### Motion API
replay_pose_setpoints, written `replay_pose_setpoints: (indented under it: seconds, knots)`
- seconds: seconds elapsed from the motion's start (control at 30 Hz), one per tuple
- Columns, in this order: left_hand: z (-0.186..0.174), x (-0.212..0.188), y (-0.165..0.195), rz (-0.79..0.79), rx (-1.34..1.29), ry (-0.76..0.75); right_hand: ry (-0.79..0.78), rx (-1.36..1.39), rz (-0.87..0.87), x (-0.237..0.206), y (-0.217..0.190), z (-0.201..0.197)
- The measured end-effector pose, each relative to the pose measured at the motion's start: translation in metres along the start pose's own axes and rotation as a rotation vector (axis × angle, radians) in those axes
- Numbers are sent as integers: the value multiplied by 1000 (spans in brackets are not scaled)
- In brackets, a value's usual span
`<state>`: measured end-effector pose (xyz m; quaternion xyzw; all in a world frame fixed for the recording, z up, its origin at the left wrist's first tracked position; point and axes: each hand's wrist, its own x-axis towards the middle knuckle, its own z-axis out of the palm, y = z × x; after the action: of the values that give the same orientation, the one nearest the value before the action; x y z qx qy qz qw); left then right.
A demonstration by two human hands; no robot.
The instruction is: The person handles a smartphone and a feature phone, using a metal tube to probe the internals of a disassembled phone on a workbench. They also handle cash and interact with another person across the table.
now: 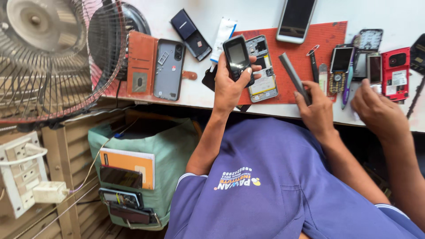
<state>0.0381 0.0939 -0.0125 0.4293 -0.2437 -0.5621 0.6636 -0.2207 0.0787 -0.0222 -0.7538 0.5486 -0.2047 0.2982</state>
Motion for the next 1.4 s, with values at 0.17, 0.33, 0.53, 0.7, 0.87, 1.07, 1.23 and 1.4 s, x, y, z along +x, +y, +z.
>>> replay_pose_setpoints:
  seconds: [0.17,0.33,0.53,0.7,0.87,1.07,1.23,1.4]
  knots:
    - [15,-1,2,-58,-66,-49,0,-116,-21,5,-11,2]
    - [34,-3,-9,-109,-146,-147,-26,216,-93,21,-33,-6]
    - [60,2,-4,114,239,-265,-271,1108,85,51,-50,-5]
    - [57,12,23,-61,177,-307,-354,1370,156,67,-54,-19]
    - [49,16,37,-111,178,-383,-397,1326,139,70,-55,-26]
    - [55,15,34,-119,148,-351,-392,1160,110,67,-54,-27]
    - [61,12,35,-108,233,-362,-399,1049,3,62,-57,-24]
    - [61,12,33,-140,216,-380,-409,1049,41,60,-51,-26]
